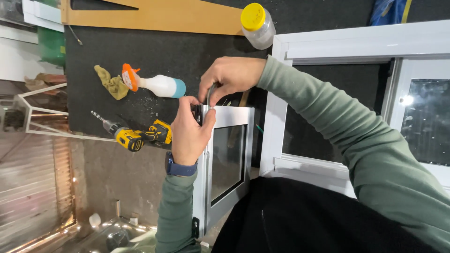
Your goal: The person uses a cordless drill to drill into a white sliding window frame, then fits a handle and lock hardware onto the sash, slides the sash back and forth, and taps components with a hammer while working on a black workbench.
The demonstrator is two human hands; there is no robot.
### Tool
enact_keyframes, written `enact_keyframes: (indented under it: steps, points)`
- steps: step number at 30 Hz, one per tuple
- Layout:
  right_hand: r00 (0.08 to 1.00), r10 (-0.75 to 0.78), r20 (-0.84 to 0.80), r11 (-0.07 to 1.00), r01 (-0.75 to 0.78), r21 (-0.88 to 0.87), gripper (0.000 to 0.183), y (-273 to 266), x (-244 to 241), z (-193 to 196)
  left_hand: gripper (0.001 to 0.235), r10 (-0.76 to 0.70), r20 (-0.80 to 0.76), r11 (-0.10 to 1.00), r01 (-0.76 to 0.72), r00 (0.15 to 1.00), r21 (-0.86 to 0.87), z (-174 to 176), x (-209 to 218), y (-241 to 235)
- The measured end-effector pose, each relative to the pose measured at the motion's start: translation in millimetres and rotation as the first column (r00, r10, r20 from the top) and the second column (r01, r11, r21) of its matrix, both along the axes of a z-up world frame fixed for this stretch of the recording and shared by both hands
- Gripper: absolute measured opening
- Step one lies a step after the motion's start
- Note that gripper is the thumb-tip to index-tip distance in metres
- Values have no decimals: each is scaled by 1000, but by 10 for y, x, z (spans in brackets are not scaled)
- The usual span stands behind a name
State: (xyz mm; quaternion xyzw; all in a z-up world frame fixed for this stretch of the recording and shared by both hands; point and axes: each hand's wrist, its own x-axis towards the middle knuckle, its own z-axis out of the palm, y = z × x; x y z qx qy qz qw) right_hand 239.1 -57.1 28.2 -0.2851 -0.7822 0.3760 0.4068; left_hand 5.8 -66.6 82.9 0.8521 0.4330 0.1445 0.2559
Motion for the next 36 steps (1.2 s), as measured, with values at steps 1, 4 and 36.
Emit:
enact_keyframes:
  steps: [1,4,36]
  points:
    - [1000,1,-15,998,-2,-62,28,-26,18,58,39,-44,20,998,43,999,52,-25,-10,6]
    - [985,-58,-164,980,24,-200,30,-99,62,-100,43,-45,11,998,46,999,-43,12,-63,14]
    - [690,-608,-393,742,670,30,21,-1331,-966,-439,65,-163,119,906,196,979,-375,275,-955,-782]
